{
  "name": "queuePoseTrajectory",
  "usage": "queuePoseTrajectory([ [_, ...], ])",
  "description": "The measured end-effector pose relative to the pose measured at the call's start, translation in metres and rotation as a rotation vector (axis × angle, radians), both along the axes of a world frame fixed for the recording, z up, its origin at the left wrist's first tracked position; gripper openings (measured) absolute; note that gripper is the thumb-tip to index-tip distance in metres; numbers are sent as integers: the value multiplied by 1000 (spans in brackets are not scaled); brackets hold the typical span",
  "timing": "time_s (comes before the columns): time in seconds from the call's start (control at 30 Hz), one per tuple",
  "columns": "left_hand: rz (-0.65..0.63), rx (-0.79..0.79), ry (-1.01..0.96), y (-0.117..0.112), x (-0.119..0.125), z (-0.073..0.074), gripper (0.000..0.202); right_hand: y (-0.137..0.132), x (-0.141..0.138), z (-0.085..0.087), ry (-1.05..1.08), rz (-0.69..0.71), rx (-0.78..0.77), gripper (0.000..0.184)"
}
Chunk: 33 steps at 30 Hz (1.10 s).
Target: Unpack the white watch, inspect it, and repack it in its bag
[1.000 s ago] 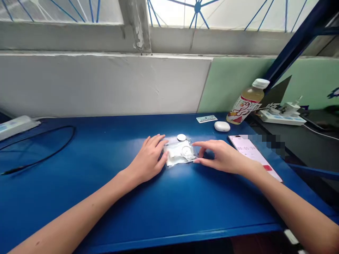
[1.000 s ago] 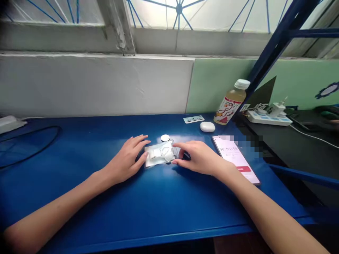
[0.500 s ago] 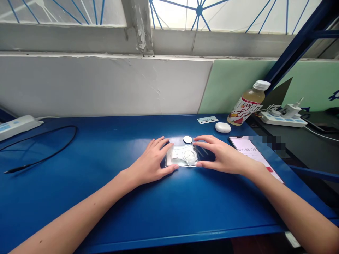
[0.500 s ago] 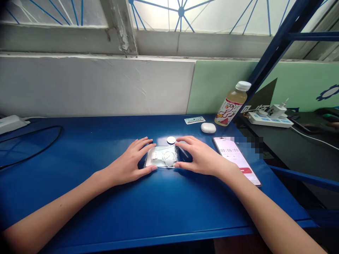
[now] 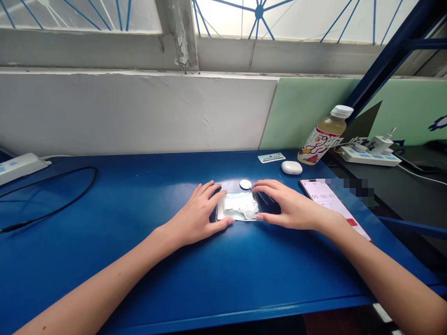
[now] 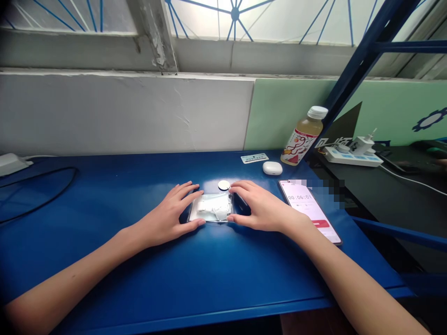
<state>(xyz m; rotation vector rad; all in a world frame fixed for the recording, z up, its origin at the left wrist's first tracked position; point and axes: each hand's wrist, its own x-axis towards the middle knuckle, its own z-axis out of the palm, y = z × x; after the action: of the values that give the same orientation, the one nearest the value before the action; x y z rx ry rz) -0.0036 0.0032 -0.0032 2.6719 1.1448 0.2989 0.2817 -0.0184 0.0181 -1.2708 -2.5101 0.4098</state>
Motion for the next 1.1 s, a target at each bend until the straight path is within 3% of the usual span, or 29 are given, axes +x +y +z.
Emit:
queuePoseTrajectory([
  [0.27, -67, 26, -98, -3, 1, 1, 58, 0, 0, -1, -10, -12, -20, 64],
  [0.47, -149, 20, -153, -1, 1, 3, 51, -2, 1, 2, -24, 10, -8, 57],
  [0.63, -140, 6, -181, 0, 1, 2, 45, -3, 4, 5, -20, 72, 21, 74],
  [0.8, -122, 55, -203, 1, 3, 2, 42, -1, -1, -2, 56, 172, 247, 32],
  [0.97, -102, 132, -348, -2, 5, 7, 36, -2, -6, -3, 243, 104, 494, 32],
  [1.1, -164, 257, -497, -8, 6, 14, 28, -9, -10, 4, 458, 16, 452, 27],
])
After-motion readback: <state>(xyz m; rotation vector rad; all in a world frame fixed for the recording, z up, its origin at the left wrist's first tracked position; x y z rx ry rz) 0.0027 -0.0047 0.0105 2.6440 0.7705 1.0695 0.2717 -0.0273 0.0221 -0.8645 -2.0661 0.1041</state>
